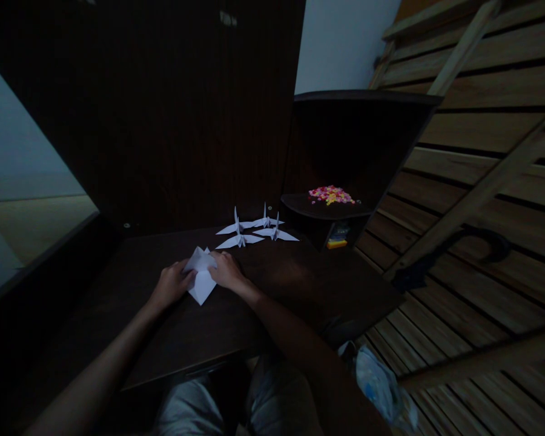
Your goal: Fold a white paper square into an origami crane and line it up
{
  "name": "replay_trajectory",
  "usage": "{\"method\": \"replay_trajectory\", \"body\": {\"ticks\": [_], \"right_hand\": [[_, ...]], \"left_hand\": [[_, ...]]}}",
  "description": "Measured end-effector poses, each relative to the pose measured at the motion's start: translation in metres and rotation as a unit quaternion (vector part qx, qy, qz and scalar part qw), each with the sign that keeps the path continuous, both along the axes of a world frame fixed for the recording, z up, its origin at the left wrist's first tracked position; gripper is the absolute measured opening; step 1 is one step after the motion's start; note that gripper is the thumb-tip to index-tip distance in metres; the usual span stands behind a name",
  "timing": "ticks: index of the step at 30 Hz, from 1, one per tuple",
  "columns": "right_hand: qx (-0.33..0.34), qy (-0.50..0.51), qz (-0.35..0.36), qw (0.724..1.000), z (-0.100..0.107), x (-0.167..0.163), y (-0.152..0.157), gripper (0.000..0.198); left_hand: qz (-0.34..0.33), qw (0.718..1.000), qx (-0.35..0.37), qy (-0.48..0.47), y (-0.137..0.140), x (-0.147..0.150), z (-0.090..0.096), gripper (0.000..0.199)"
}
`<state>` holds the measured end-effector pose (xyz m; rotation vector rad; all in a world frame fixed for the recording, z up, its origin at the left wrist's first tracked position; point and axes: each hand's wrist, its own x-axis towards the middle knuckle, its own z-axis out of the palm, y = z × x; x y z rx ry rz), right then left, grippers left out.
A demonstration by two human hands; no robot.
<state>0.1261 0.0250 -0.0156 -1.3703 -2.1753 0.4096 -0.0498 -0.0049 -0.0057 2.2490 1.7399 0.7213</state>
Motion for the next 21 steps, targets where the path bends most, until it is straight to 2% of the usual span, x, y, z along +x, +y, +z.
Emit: {"method": "replay_trajectory", "body": {"ticks": [4, 7, 10, 13, 16, 21], "right_hand": [[-0.006, 0.030, -0.009, 0.999, 0.000, 0.000, 0.001, 0.028], [0.000, 0.109, 0.006, 0.994, 0.004, 0.000, -0.001, 0.025], [0.050, 0.224, 0.024, 0.973, 0.010, 0.001, -0.005, 0.025], [0.117, 0.290, 0.033, 0.949, 0.016, 0.003, -0.011, 0.016], [0.164, 0.303, 0.036, 0.938, 0.018, 0.004, -0.014, 0.014], [0.191, 0.275, 0.041, 0.941, 0.015, 0.004, -0.014, 0.011]], "left_hand": [[0.027, 0.999, -0.015, -0.023, 0.003, 0.000, -0.002, 0.043], [0.033, 0.999, -0.020, -0.022, 0.003, -0.001, -0.003, 0.042], [0.036, 0.999, -0.023, -0.014, 0.003, -0.001, -0.002, 0.042], [0.041, 0.999, -0.023, -0.005, 0.002, 0.000, -0.001, 0.042], [0.041, 0.999, -0.021, 0.000, 0.003, 0.000, -0.002, 0.042], [0.037, 0.999, -0.009, -0.004, 0.004, 0.000, -0.003, 0.041]]}}
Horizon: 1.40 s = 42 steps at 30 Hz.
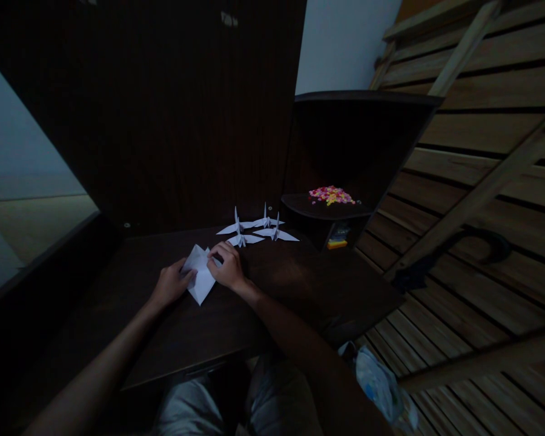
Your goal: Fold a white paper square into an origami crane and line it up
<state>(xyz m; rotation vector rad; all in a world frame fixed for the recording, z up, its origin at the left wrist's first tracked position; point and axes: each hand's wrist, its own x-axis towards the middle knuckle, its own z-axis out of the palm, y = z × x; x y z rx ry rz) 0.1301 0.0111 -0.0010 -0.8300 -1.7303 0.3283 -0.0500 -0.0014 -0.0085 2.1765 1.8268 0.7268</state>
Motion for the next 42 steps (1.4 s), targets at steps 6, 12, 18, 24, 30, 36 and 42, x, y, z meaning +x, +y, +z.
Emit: {"method": "replay_trajectory", "body": {"ticks": [6, 12, 18, 24, 30, 36, 42], "right_hand": [[0.015, -0.017, -0.016, 1.000, -0.004, 0.000, 0.004, 0.009], [-0.045, -0.012, -0.045, 0.998, -0.011, -0.003, 0.007, 0.016], [-0.143, -0.097, 0.003, 0.985, -0.019, -0.003, 0.012, 0.032], [-0.184, -0.201, -0.025, 0.962, -0.017, -0.003, 0.013, 0.032], [-0.223, -0.171, -0.027, 0.959, -0.010, 0.000, 0.015, 0.027], [-0.238, -0.185, -0.043, 0.953, -0.009, -0.002, 0.016, 0.030], [-0.228, -0.234, -0.059, 0.943, -0.005, -0.002, 0.013, 0.033]], "left_hand": [[-0.001, 1.000, -0.008, -0.006, -0.001, 0.000, 0.002, 0.042], [-0.010, 1.000, -0.008, -0.003, 0.000, -0.001, 0.001, 0.043], [-0.010, 1.000, -0.013, -0.011, 0.000, -0.001, 0.000, 0.044], [-0.013, 0.999, -0.023, -0.041, -0.002, 0.000, 0.003, 0.043], [0.007, 0.996, -0.031, -0.079, -0.003, 0.002, 0.006, 0.044], [0.030, 0.995, -0.032, -0.095, -0.003, 0.005, 0.006, 0.047], [0.032, 0.996, -0.031, -0.072, -0.006, 0.006, 0.009, 0.042]]}}
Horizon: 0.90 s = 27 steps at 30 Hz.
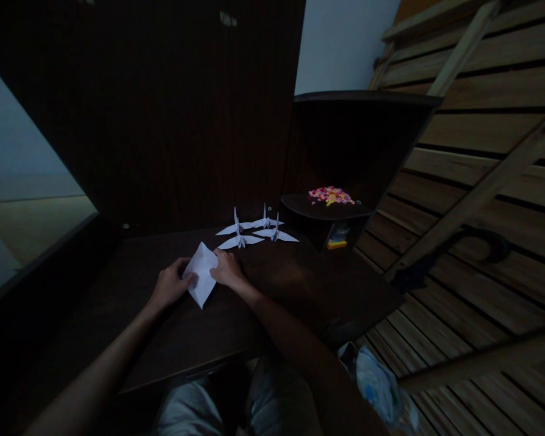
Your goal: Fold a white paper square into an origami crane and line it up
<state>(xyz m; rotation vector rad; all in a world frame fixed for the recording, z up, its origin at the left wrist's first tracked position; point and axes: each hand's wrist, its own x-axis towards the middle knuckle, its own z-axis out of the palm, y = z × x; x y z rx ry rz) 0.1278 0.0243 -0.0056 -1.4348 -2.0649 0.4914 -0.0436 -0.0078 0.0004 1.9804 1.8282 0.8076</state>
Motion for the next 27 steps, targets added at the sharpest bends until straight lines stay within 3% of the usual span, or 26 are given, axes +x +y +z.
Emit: {"method": "replay_trajectory", "body": {"ticks": [8, 22, 27], "right_hand": [[0.004, 0.001, -0.010, 1.000, 0.0018, 0.0009, -0.0051, 0.030], [0.004, -0.008, -0.018, 1.000, 0.0004, -0.0014, -0.0060, 0.018], [-0.005, -0.009, -0.031, 0.999, -0.0012, -0.0006, -0.0026, 0.024]], "left_hand": [[-0.018, 1.000, 0.004, 0.005, -0.0007, -0.0012, 0.0013, 0.039], [0.034, 0.998, -0.017, 0.050, -0.0019, -0.0003, 0.0049, 0.033], [0.032, 0.999, -0.001, 0.008, -0.0021, -0.0008, 0.0061, 0.030]]}}
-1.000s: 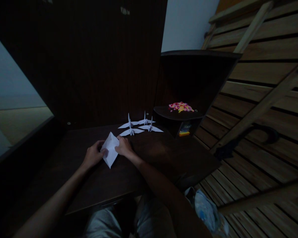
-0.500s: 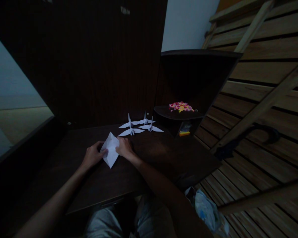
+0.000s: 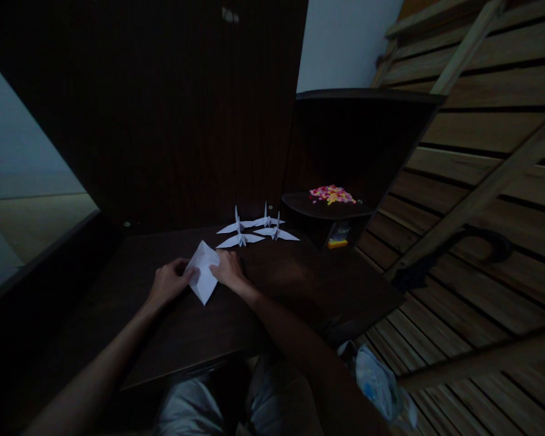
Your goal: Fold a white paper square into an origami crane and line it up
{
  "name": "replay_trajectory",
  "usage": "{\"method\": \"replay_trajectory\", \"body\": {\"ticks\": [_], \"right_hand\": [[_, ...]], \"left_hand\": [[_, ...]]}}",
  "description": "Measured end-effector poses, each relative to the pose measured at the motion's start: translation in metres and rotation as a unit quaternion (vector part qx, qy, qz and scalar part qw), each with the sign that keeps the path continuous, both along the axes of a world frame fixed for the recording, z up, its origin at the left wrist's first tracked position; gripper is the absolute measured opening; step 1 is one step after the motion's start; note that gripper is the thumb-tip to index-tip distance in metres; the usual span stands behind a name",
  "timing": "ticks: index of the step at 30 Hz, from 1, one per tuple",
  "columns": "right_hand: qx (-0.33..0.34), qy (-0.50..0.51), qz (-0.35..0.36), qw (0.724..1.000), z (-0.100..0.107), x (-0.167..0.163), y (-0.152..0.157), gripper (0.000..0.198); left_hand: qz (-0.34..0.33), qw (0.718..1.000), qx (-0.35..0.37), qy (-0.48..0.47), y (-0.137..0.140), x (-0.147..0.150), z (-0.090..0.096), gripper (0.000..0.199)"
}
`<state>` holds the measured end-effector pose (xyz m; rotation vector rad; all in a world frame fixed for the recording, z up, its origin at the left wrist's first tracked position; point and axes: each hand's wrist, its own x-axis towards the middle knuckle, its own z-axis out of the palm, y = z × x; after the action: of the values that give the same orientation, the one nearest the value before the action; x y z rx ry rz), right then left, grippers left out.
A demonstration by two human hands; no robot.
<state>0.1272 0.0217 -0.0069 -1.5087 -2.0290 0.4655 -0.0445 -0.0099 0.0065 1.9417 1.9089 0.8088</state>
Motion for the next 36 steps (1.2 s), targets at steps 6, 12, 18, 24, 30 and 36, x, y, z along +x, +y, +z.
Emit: {"method": "replay_trajectory", "body": {"ticks": [6, 12, 18, 24, 30, 36], "right_hand": [[0.001, 0.003, -0.012, 1.000, 0.001, 0.007, 0.003, 0.036], [0.001, 0.000, 0.005, 1.000, 0.005, 0.010, 0.002, 0.036], [0.004, 0.027, 0.042, 0.999, 0.006, 0.011, 0.003, 0.041], [0.011, 0.049, 0.073, 0.996, -0.003, 0.013, 0.010, 0.043], [0.020, 0.066, 0.106, 0.992, -0.008, 0.014, 0.012, 0.052], [0.013, 0.117, 0.127, 0.985, -0.008, 0.012, 0.007, 0.077]], "left_hand": [[-0.070, 0.994, -0.021, -0.084, 0.001, -0.010, 0.001, 0.036], [-0.182, 0.978, -0.048, -0.093, -0.001, -0.018, 0.002, 0.043], [-0.220, 0.974, -0.029, -0.039, 0.001, -0.022, -0.002, 0.033], [-0.265, 0.964, -0.011, -0.009, 0.007, -0.026, -0.007, 0.016], [-0.286, 0.958, 0.034, -0.002, 0.012, -0.028, -0.013, 0.021], [-0.304, 0.951, 0.057, 0.000, 0.012, -0.029, -0.014, 0.025]]}}
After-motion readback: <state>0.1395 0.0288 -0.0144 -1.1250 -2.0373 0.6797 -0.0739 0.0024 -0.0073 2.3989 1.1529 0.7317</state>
